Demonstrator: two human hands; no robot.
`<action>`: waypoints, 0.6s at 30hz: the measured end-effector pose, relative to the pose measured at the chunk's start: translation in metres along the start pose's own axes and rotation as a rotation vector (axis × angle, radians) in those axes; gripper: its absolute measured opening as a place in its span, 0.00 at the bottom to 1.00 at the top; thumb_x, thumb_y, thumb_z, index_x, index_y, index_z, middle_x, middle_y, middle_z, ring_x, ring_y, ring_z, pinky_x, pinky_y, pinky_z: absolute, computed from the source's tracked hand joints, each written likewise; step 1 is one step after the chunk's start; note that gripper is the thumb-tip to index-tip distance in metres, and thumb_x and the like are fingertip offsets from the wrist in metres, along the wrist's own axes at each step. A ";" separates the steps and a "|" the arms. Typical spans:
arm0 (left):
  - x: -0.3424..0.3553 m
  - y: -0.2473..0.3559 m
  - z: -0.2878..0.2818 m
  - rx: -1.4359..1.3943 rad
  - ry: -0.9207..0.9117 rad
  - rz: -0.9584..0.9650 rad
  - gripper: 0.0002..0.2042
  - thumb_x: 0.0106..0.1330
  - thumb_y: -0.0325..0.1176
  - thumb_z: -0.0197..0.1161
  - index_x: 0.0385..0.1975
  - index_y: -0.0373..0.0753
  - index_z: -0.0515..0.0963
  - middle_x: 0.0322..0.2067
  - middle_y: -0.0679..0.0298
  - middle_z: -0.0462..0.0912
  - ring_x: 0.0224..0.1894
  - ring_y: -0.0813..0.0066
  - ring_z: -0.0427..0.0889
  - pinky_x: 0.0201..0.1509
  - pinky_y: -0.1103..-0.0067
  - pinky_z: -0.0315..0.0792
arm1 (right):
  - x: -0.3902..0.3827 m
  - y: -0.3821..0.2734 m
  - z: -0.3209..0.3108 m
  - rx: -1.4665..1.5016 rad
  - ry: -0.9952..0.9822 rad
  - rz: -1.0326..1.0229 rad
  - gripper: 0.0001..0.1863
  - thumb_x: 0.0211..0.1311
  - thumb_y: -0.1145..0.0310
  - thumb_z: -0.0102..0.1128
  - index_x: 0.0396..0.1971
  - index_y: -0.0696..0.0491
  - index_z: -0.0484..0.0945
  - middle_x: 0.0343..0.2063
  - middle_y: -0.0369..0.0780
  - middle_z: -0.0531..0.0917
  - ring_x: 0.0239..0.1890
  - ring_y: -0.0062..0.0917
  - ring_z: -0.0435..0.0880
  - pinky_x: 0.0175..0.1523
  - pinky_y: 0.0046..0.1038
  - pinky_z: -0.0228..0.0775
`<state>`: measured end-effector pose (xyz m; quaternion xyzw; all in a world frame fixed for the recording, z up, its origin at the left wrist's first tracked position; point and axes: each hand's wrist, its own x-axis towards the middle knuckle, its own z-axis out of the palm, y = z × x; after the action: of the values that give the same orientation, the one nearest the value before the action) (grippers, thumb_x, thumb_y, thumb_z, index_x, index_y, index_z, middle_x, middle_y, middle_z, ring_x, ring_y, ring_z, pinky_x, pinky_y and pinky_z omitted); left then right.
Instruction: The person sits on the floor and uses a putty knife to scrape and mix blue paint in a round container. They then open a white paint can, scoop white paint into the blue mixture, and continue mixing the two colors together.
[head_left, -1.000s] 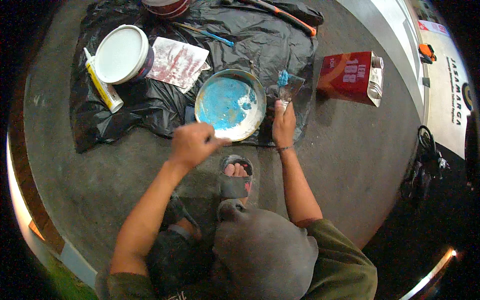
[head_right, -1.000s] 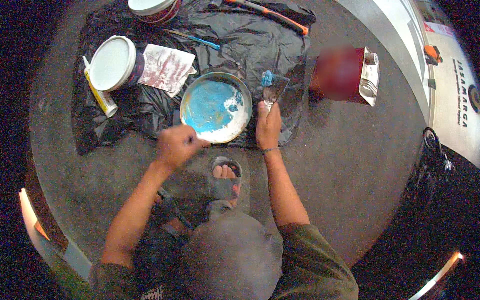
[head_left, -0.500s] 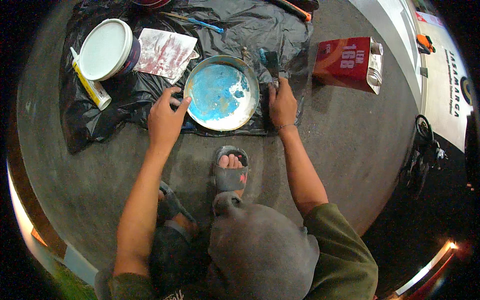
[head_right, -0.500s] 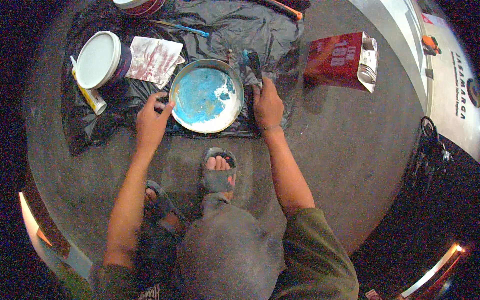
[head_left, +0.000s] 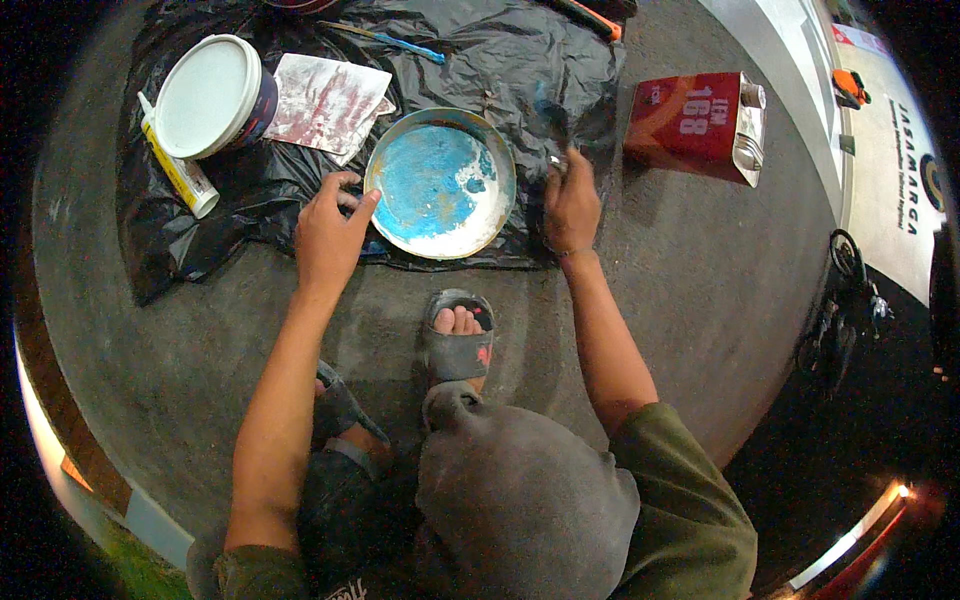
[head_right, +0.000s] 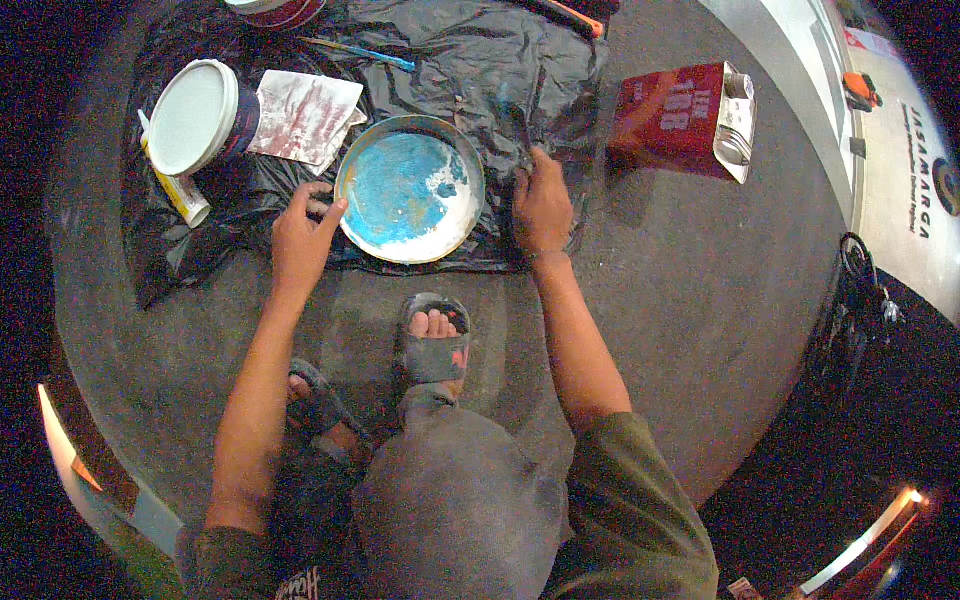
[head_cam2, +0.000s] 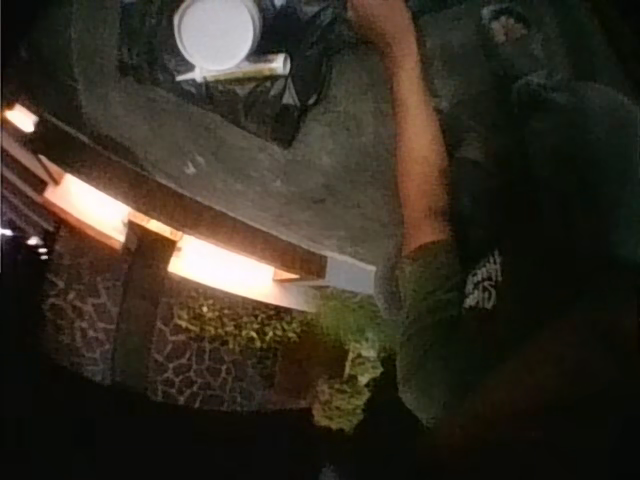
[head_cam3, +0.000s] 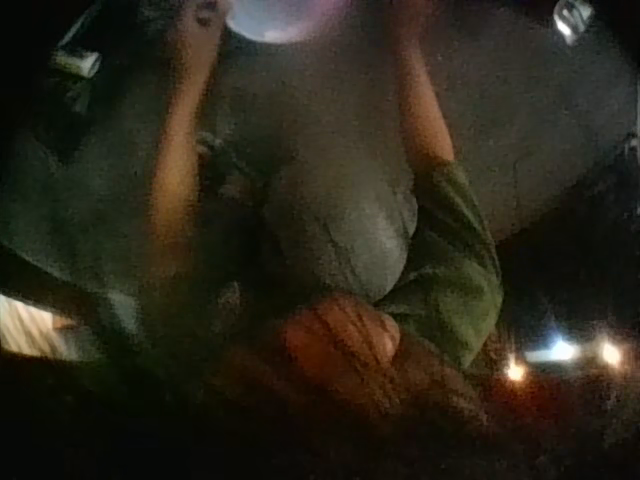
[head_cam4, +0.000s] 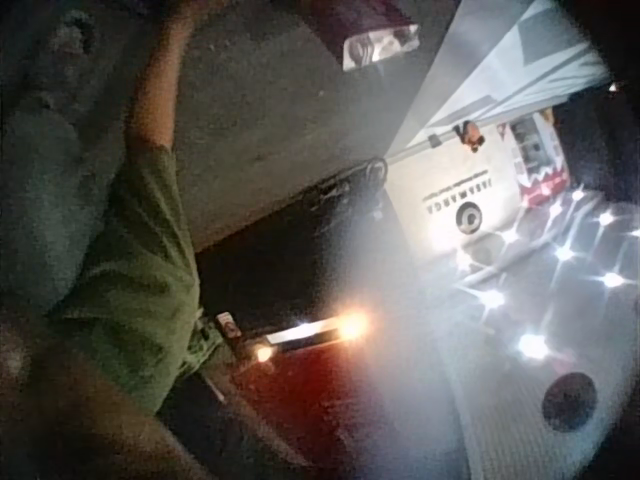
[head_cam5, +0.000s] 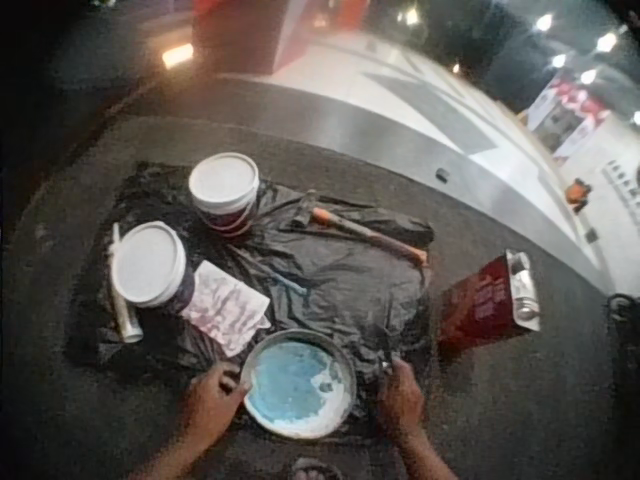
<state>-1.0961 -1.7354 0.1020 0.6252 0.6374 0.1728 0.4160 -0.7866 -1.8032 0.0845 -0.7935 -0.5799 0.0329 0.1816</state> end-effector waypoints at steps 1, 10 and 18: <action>0.000 0.002 0.001 0.002 -0.003 0.009 0.18 0.63 0.42 0.68 0.46 0.37 0.77 0.29 0.57 0.86 0.36 0.54 0.84 0.42 0.64 0.74 | -0.001 0.003 0.002 -0.060 -0.089 0.007 0.16 0.68 0.68 0.56 0.53 0.55 0.73 0.43 0.48 0.80 0.43 0.45 0.82 0.45 0.40 0.74; -0.003 0.000 0.005 -0.026 0.016 0.047 0.15 0.63 0.40 0.68 0.42 0.37 0.77 0.29 0.54 0.85 0.35 0.53 0.85 0.41 0.64 0.74 | -0.008 0.004 -0.001 0.091 0.056 0.017 0.18 0.67 0.70 0.56 0.55 0.58 0.72 0.45 0.50 0.81 0.46 0.45 0.82 0.50 0.39 0.74; -0.002 -0.009 0.009 -0.013 0.012 0.020 0.13 0.62 0.37 0.68 0.36 0.35 0.75 0.32 0.51 0.85 0.36 0.52 0.85 0.41 0.64 0.74 | -0.012 0.006 -0.003 0.230 -0.017 0.183 0.19 0.70 0.66 0.55 0.56 0.59 0.72 0.44 0.52 0.83 0.48 0.44 0.83 0.51 0.36 0.73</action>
<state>-1.0952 -1.7411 0.0910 0.6279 0.6324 0.1848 0.4143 -0.7845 -1.8168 0.0839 -0.8166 -0.4992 0.1221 0.2627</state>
